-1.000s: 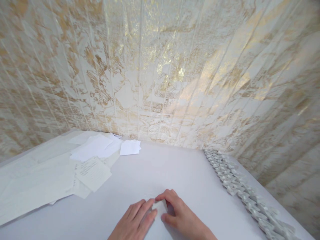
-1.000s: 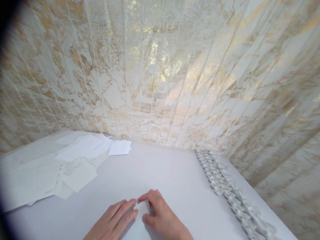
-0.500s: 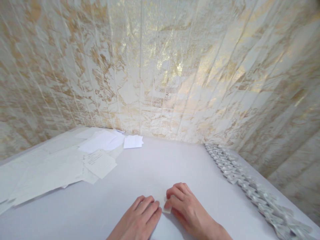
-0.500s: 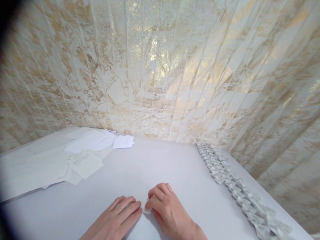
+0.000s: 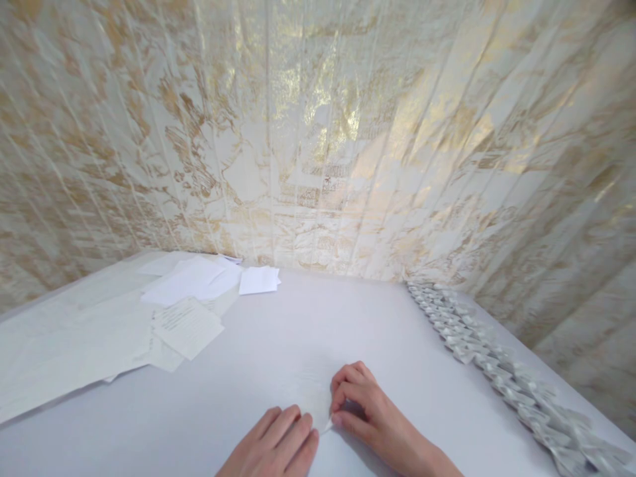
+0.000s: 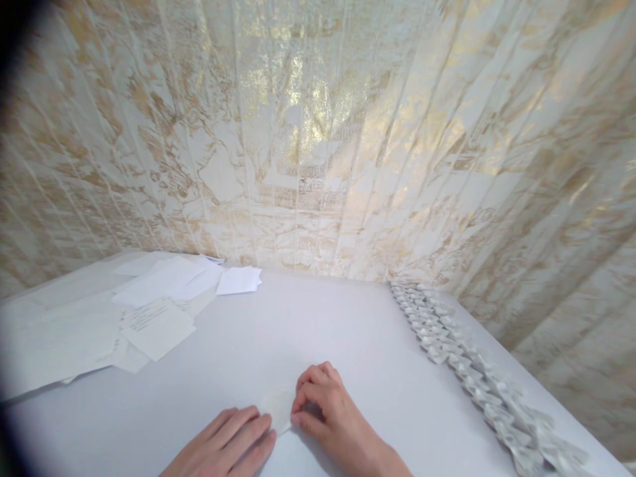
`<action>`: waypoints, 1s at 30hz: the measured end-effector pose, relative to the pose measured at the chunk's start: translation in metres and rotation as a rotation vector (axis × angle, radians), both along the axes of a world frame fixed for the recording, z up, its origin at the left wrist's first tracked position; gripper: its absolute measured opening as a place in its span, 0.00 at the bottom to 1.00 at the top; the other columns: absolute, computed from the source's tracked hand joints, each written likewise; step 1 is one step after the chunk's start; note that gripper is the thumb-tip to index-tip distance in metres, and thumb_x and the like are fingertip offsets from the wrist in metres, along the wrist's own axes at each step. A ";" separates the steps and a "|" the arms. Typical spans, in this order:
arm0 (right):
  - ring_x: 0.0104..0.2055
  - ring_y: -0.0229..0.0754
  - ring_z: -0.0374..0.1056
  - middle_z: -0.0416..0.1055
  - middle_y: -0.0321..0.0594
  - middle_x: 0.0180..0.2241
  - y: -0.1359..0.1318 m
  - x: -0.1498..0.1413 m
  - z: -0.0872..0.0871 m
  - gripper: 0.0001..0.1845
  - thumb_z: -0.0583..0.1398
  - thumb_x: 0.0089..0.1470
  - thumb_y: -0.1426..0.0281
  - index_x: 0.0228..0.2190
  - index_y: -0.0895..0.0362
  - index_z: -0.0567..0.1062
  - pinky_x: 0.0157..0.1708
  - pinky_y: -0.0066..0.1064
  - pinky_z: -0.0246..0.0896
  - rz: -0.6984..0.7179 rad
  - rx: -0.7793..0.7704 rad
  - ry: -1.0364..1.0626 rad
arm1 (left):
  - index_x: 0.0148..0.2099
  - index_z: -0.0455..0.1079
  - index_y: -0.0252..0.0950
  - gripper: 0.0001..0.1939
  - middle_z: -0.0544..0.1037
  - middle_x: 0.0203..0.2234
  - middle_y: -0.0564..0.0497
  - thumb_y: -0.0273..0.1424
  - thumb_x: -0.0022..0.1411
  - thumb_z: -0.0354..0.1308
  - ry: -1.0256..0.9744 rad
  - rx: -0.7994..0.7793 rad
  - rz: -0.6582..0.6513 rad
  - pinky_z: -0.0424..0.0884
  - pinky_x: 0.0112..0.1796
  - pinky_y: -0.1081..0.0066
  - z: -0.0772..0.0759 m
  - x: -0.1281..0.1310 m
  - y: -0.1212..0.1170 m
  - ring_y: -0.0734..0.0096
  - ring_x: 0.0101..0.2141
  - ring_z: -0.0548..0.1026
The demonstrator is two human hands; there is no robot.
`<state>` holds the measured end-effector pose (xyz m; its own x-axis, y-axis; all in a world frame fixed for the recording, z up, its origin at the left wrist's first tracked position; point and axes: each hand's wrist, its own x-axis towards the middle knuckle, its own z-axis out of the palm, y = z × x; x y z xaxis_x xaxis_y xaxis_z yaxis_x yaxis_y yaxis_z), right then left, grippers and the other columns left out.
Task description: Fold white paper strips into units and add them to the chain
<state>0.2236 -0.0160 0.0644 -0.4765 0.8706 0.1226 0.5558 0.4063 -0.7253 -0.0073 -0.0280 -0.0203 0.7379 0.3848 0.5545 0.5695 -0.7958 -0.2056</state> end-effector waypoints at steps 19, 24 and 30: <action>0.38 0.43 0.62 0.69 0.35 0.29 -0.011 -0.018 0.000 0.13 0.59 0.49 0.86 0.26 0.56 0.68 0.41 0.35 0.56 -0.121 0.059 -0.092 | 0.52 0.66 0.40 0.11 0.75 0.39 0.51 0.33 0.68 0.55 0.020 -0.110 -0.023 0.64 0.37 0.65 0.012 0.007 -0.008 0.62 0.37 0.69; 0.37 0.44 0.62 0.69 0.35 0.29 -0.010 -0.019 0.000 0.13 0.59 0.49 0.86 0.25 0.56 0.69 0.41 0.35 0.56 -0.129 0.060 -0.093 | 0.52 0.66 0.39 0.12 0.75 0.40 0.51 0.31 0.66 0.55 0.051 -0.171 -0.020 0.63 0.37 0.64 0.014 0.008 -0.007 0.62 0.38 0.69; 0.38 0.44 0.62 0.69 0.35 0.29 -0.011 -0.022 0.004 0.13 0.58 0.49 0.86 0.25 0.56 0.68 0.40 0.35 0.56 -0.142 0.051 -0.102 | 0.52 0.66 0.41 0.12 0.75 0.41 0.52 0.32 0.67 0.56 0.079 -0.233 -0.013 0.63 0.39 0.65 0.017 0.008 -0.007 0.62 0.39 0.70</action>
